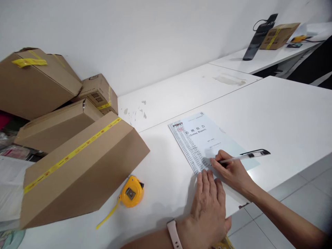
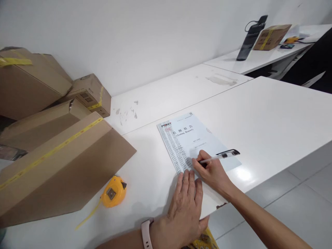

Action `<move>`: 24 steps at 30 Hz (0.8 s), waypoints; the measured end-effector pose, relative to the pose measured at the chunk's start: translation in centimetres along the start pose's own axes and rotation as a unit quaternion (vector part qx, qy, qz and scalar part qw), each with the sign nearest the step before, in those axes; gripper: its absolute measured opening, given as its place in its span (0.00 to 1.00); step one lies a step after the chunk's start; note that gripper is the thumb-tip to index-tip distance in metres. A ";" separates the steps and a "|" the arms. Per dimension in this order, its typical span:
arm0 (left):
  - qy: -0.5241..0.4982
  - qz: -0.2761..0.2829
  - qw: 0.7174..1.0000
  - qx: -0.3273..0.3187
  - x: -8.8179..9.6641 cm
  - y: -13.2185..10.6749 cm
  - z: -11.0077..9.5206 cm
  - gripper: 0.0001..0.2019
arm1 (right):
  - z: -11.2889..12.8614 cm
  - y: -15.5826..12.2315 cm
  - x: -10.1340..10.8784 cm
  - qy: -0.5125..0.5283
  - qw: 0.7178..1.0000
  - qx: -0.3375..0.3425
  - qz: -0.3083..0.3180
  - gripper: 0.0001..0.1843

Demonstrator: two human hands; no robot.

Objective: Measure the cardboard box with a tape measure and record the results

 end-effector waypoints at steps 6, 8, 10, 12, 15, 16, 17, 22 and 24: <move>-0.002 0.000 1.000 0.002 0.0 -0.1 -0.2 0.42 | -0.3 -0.1 -0.1 0.004 1.000 -0.016 0.005 0.20; -0.005 -0.001 1.000 0.004 -0.1 -0.1 -0.3 0.43 | -0.3 -0.1 -0.1 0.005 1.000 -0.017 0.009 0.20; -0.006 -0.004 1.000 0.008 -0.2 -0.1 -0.4 0.43 | -0.4 -0.1 -0.1 0.004 1.000 -0.016 0.009 0.20; -0.006 -0.010 1.000 0.012 -0.3 -0.2 -0.4 0.43 | -0.4 0.0 -0.1 0.001 1.000 -0.013 0.006 0.19; -0.006 -0.008 1.000 0.009 -0.1 -0.2 -0.3 0.43 | -0.4 0.0 0.0 -0.001 1.000 -0.005 0.002 0.18; -0.005 -0.005 1.000 0.006 -0.1 -0.2 -0.2 0.42 | -0.4 0.0 0.0 -0.001 1.000 -0.003 0.002 0.18; -0.003 -0.002 1.000 0.004 0.0 -0.2 -0.2 0.42 | -0.4 0.0 0.0 -0.001 1.000 -0.002 0.002 0.18; -0.001 -0.002 1.000 0.009 -0.1 -0.2 -0.2 0.43 | -0.4 0.0 0.0 -0.008 1.000 -0.009 0.005 0.18; -0.007 -0.005 1.000 0.011 -0.3 -0.2 -0.3 0.43 | -0.5 -0.1 0.0 -0.010 1.000 -0.012 0.004 0.18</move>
Point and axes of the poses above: each hand's wrist, its own y-axis towards the middle knuckle, its own x-axis out of the back of the hand, z = x × y, the point moved 2 cm from there along y, towards the middle knuckle, and after that the axes turned 8 degrees about x, right-handed, at the moved point
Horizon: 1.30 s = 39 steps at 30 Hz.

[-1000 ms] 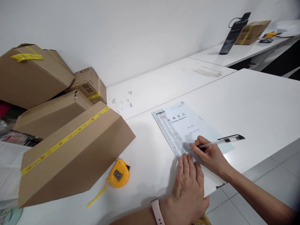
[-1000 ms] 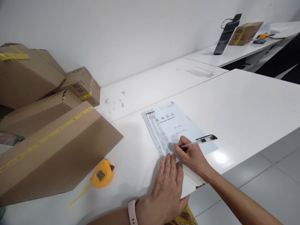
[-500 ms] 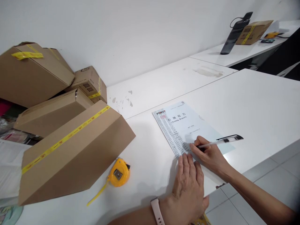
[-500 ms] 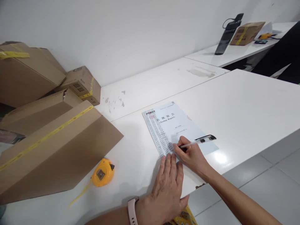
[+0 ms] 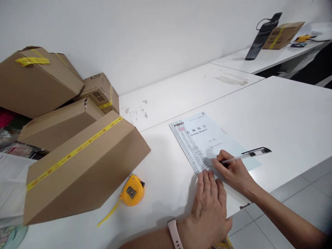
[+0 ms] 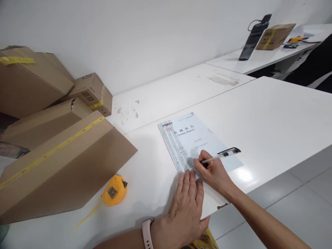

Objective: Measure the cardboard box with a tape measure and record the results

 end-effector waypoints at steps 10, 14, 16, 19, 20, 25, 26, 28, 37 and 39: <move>-0.020 -0.014 1.000 0.008 -0.1 0.1 0.0 0.43 | -0.2 0.1 0.0 -0.013 1.000 0.008 -0.002 0.18; -0.009 -0.008 1.000 0.002 0.0 0.1 0.0 0.43 | 0.1 0.0 -0.1 -0.010 1.000 -0.002 -0.003 0.19; -0.001 -0.005 1.000 0.000 0.1 0.1 0.1 0.43 | 0.2 0.0 -0.1 -0.007 1.000 0.003 -0.011 0.19; 0.004 -0.007 1.000 0.004 0.1 0.0 0.1 0.43 | 0.0 0.1 0.3 -0.008 0.999 -0.002 -0.049 0.19; 0.001 -0.008 1.000 0.005 0.1 0.0 0.1 0.43 | -0.1 0.2 0.5 -0.015 0.998 -0.007 -0.065 0.18; -0.026 -0.006 1.000 -0.002 -0.3 0.1 0.0 0.42 | -0.9 1.1 1.8 -0.131 0.980 0.044 -0.141 0.12; -0.030 0.000 1.000 -0.003 -0.4 0.2 -0.1 0.42 | -1.2 1.2 1.9 -0.159 0.974 0.061 -0.147 0.13; -0.041 0.006 0.999 -0.002 -0.1 0.1 -0.2 0.42 | -1.9 1.4 2.1 -0.213 0.962 0.088 -0.147 0.18; -0.204 -0.088 0.953 0.205 3.2 -5.8 6.4 0.21 | -3.1 1.7 1.9 -0.263 0.947 0.106 -0.154 0.23; -0.234 -0.129 0.895 0.358 2.5 -8.7 10.0 0.17 | -2.6 1.7 2.0 -0.244 0.949 0.101 -0.170 0.21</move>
Point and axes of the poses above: each hand's wrist, its own y-axis towards the middle knuckle, its own x-axis out of the back of the hand, z = x × y, the point moved 2 cm from there along y, towards the middle knuckle, and after that the axes turned 8 degrees about x, right-handed, at the moved point
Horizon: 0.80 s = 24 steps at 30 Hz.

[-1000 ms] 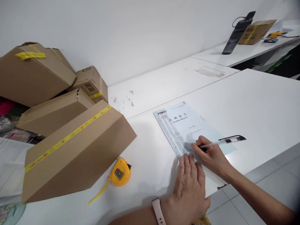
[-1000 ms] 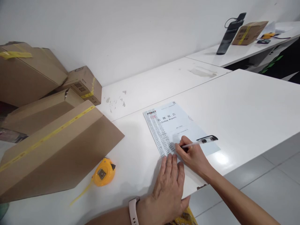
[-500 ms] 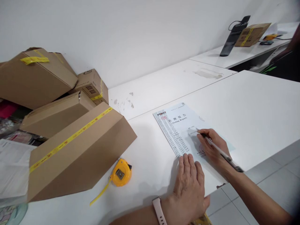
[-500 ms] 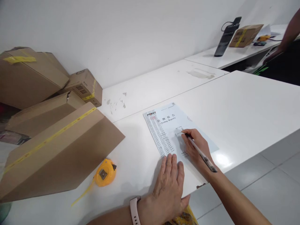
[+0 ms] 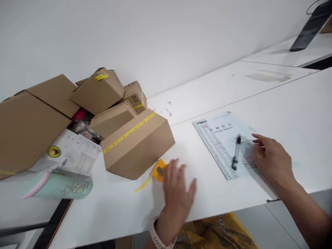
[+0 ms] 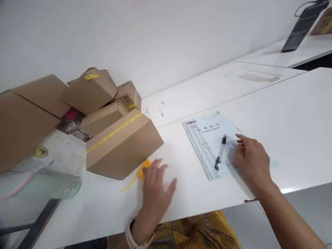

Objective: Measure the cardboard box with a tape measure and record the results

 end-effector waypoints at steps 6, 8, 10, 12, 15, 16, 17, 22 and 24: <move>-0.081 -0.016 0.985 0.149 2.0 1.5 7.3 0.25 | 2.5 -0.5 1.7 0.037 0.987 0.014 -0.156 0.17; -0.148 0.017 0.975 0.165 2.3 1.0 6.4 0.23 | 4.7 -2.5 2.6 0.060 0.978 0.030 -0.200 0.14; -0.231 0.086 0.956 0.162 2.6 -0.5 4.2 0.23 | 7.7 -5.4 3.0 0.152 0.979 0.032 -0.130 0.13; -0.315 0.165 0.924 0.143 3.1 -2.4 1.6 0.26 | 10.9 -8.4 3.1 0.321 0.945 -0.040 0.048 0.17; -0.393 0.244 0.879 0.116 3.8 -5.0 -1.8 0.31 | 14.8 -11.7 3.9 0.487 0.826 -0.130 0.254 0.26; -0.405 0.255 0.871 0.112 4.0 -5.5 -2.6 0.31 | 15.5 -12.1 4.3 0.511 0.798 -0.137 0.289 0.27; -0.413 0.262 0.865 0.112 4.2 -5.9 -3.1 0.32 | 15.8 -12.3 4.6 0.524 0.781 -0.135 0.312 0.27; -0.428 0.244 0.861 0.125 5.7 -5.9 -2.4 0.31 | 14.2 -10.4 4.5 0.512 0.782 -0.119 0.334 0.24; -0.434 0.205 0.867 0.136 7.6 -5.3 -0.8 0.30 | 13.1 -8.0 4.1 0.505 0.793 -0.114 0.323 0.24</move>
Point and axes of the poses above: each hand's wrist, its own y-axis towards the middle knuckle, its own x-axis out of the back of the hand, z = x × y, the point moved 2 cm from there along y, towards the middle knuckle, and after that the axes turned 8 degrees about x, right-handed, at the moved point
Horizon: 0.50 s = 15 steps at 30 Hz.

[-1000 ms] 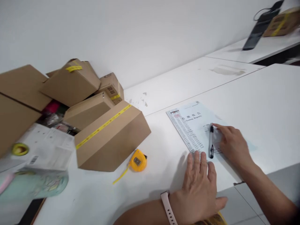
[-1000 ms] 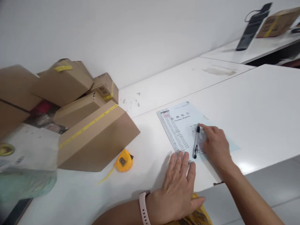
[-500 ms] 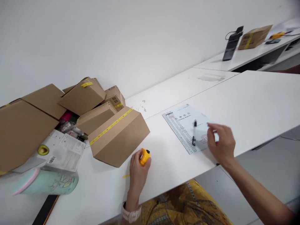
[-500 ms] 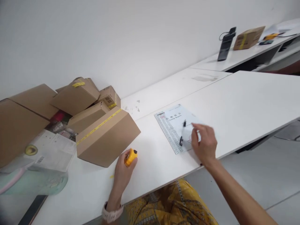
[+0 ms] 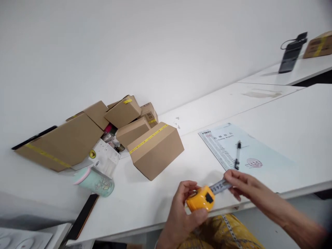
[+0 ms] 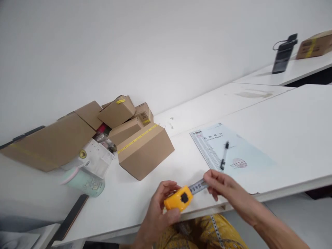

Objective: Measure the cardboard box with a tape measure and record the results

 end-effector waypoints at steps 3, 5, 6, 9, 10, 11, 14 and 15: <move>-0.020 -0.092 0.995 -0.019 5.8 -1.0 -1.5 0.30 | 2.3 4.4 2.6 -0.012 0.997 0.065 -0.041 0.23; -0.029 -0.161 0.986 -0.029 10.2 -2.0 -2.7 0.31 | 4.8 8.0 3.5 -0.025 0.991 0.125 -0.051 0.23; -0.032 -0.194 0.980 -0.033 12.3 -2.5 -3.4 0.31 | 6.2 9.8 3.4 -0.044 0.988 0.144 -0.037 0.22; -0.042 -0.293 0.954 -0.055 17.5 -3.2 -5.5 0.34 | 10.0 15.0 0.9 -0.124 0.977 0.174 0.024 0.23; -0.045 -0.313 0.946 -0.065 18.8 -3.1 -6.1 0.35 | 11.0 16.5 -0.5 -0.151 0.971 0.181 0.026 0.23; -0.048 -0.325 0.941 -0.075 19.7 -2.8 -6.6 0.35 | 11.9 17.9 -1.9 -0.172 0.967 0.188 0.022 0.23; -0.058 -0.334 0.936 -0.098 21.1 -1.3 -7.5 0.36 | 12.8 21.2 -6.0 -0.216 0.952 0.214 0.039 0.22; -0.061 -0.332 0.936 -0.103 21.2 -0.8 -7.5 0.36 | 12.6 21.9 -7.0 -0.225 0.947 0.222 0.045 0.22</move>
Point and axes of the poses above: each hand's wrist, its own y-axis towards the middle knuckle, its own x-axis out of the back of the hand, z = x × y, the point moved 2 cm from there along y, towards the middle knuckle, and after that the axes turned 8 degrees about x, right-handed, at the moved point
